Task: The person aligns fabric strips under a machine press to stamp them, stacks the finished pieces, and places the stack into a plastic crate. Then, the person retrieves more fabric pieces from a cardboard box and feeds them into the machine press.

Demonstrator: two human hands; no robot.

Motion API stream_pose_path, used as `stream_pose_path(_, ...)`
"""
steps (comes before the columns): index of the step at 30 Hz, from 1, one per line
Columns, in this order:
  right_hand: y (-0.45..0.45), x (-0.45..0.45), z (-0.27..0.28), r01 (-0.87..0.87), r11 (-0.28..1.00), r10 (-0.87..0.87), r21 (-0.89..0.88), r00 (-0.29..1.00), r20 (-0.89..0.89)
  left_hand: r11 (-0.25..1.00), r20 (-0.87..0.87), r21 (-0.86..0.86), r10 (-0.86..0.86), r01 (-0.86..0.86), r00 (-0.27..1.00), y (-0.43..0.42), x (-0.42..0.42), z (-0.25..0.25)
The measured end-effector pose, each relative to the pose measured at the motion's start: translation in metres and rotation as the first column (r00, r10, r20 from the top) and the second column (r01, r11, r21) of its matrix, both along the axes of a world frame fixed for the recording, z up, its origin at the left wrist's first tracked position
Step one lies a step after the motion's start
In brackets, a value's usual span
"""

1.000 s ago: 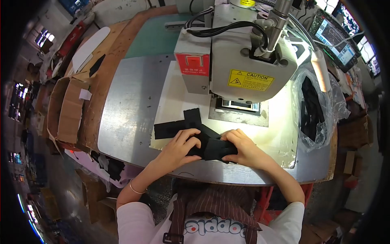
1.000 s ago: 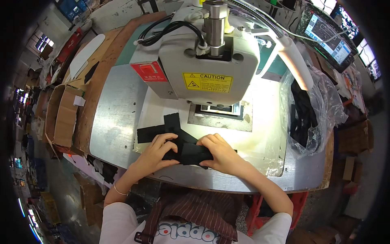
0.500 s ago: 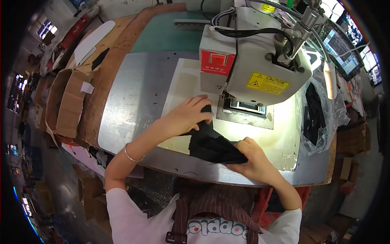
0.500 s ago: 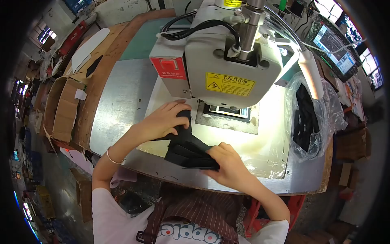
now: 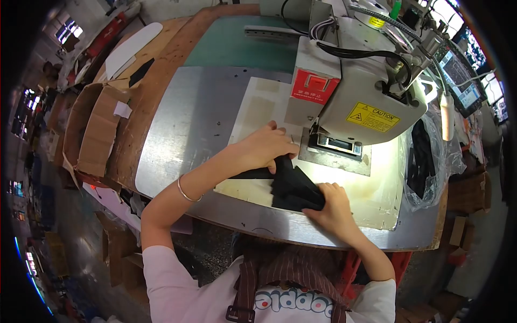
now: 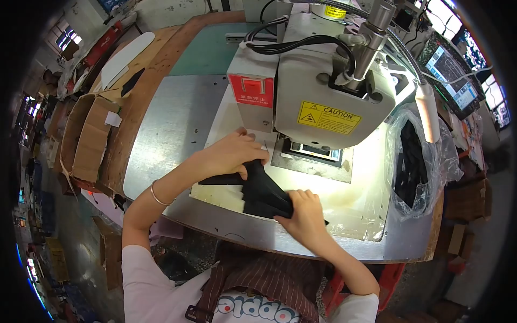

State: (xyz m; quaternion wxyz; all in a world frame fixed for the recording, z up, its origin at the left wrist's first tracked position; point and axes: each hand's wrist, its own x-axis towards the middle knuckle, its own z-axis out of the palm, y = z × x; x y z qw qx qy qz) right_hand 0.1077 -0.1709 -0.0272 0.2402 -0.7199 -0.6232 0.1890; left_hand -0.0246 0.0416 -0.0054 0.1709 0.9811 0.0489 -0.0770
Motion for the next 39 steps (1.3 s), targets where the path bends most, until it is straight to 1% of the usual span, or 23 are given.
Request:
stream_pose_path(3,-0.012,0.016,0.010,0.066,0.996,-0.073,-0.058,0.989,-0.127,0.996,0.242,0.078,-0.052,0.033,0.969,0.002,-0.004,-0.008)
stream_pose_path(4,-0.016,0.021,0.012,0.102,0.993,-0.112,-0.066,0.979,-0.171,0.998,0.183,0.056,-0.044,0.034,0.982,0.001,-0.002,-0.007)
stream_pose_path(5,-0.018,0.027,0.016,0.114,0.978,-0.162,-0.177,0.945,-0.283,0.999,0.124,0.035,-0.037,0.033,0.992,0.000,0.002,-0.003)
stream_pose_path(6,-0.019,0.030,0.020,0.101,0.981,-0.156,-0.165,0.917,-0.367,0.999,0.064,0.015,-0.031,0.030,0.997,0.000,0.004,-0.001)
stream_pose_path(9,-0.020,0.035,0.026,0.045,0.989,-0.120,-0.142,0.801,-0.587,0.993,0.087,0.091,-0.089,0.081,0.992,0.006,0.003,-0.001)
stream_pose_path(12,-0.010,0.023,0.045,0.010,0.970,-0.176,-0.244,0.724,-0.667,0.998,0.309,-0.021,-0.053,0.063,0.950,0.007,-0.001,-0.004)
stream_pose_path(14,0.006,0.009,0.040,0.016,0.990,0.028,0.141,0.953,-0.300,0.993,0.206,-0.115,0.055,-0.032,0.977,0.004,-0.006,0.004)
stream_pose_path(15,0.014,0.003,0.035,-0.020,0.970,0.065,0.242,0.982,-0.177,0.984,0.147,-0.158,0.108,-0.085,0.983,0.000,-0.011,0.008)
stream_pose_path(16,0.023,-0.003,0.030,-0.056,0.939,0.075,0.339,0.996,-0.045,0.979,0.166,-0.192,0.095,-0.062,0.982,-0.002,-0.018,0.010)
stream_pose_path(18,0.037,-0.008,0.024,-0.079,0.923,0.084,0.376,0.996,0.004,0.966,0.206,-0.257,0.073,-0.018,0.976,-0.007,-0.035,0.013)
stream_pose_path(19,0.039,-0.007,0.029,-0.101,0.995,0.100,0.006,0.978,-0.182,0.958,0.056,-0.268,0.122,-0.103,0.991,-0.012,-0.042,0.026)
stream_pose_path(22,0.053,-0.016,0.038,-0.200,0.980,0.186,-0.021,0.942,-0.279,0.741,0.035,-0.607,0.385,-0.286,0.922,-0.002,-0.078,0.023)
stream_pose_path(23,0.060,-0.018,0.042,-0.257,0.965,0.222,-0.055,0.909,-0.351,0.697,-0.027,-0.610,0.457,-0.377,0.889,0.001,-0.087,0.023)
stream_pose_path(25,0.077,-0.022,0.026,-0.309,0.951,0.301,0.015,0.911,-0.281,0.593,-0.145,-0.596,0.583,-0.541,0.799,0.005,-0.100,0.024)
stream_pose_path(28,0.101,-0.027,-0.003,-0.363,0.931,0.364,0.026,0.927,-0.094,0.602,-0.088,-0.628,0.574,-0.493,0.814,0.000,-0.111,0.016)
stream_pose_path(29,0.107,-0.027,-0.007,-0.373,0.928,0.373,0.009,0.928,-0.016,0.542,-0.067,-0.682,0.623,-0.491,0.779,0.002,-0.112,0.014)
stream_pose_path(30,0.111,-0.028,-0.008,-0.387,0.922,0.387,-0.035,0.922,0.007,0.719,0.087,-0.513,0.587,-0.468,0.805,-0.002,-0.105,0.019)
stream_pose_path(31,0.112,-0.031,-0.006,-0.383,0.922,0.387,-0.055,0.917,0.092,0.846,0.229,-0.307,0.510,-0.436,0.829,-0.011,-0.098,0.032)
stream_pose_path(32,0.111,-0.033,-0.004,-0.378,0.923,0.385,-0.077,0.906,0.173,0.914,0.351,-0.078,0.399,-0.398,0.847,-0.019,-0.090,0.040)
stream_pose_path(33,0.108,-0.035,-0.003,-0.375,0.927,0.370,-0.018,0.903,0.217,0.941,0.336,-0.073,0.335,-0.330,0.880,-0.028,-0.080,0.040)
stream_pose_path(36,0.097,-0.035,-0.006,-0.333,0.939,0.343,-0.086,0.894,0.288,0.963,0.189,-0.078,0.270,-0.259,0.944,-0.054,-0.056,0.015)
stream_pose_path(37,0.090,-0.031,-0.007,-0.309,0.948,0.319,-0.080,0.911,0.262,0.951,0.068,-0.068,0.305,-0.300,0.950,-0.053,-0.049,0.008)
stream_pose_path(39,0.066,-0.006,0.002,-0.300,0.922,0.247,0.245,0.943,0.223,0.936,0.085,-0.035,0.352,-0.350,0.932,-0.054,-0.045,0.002)
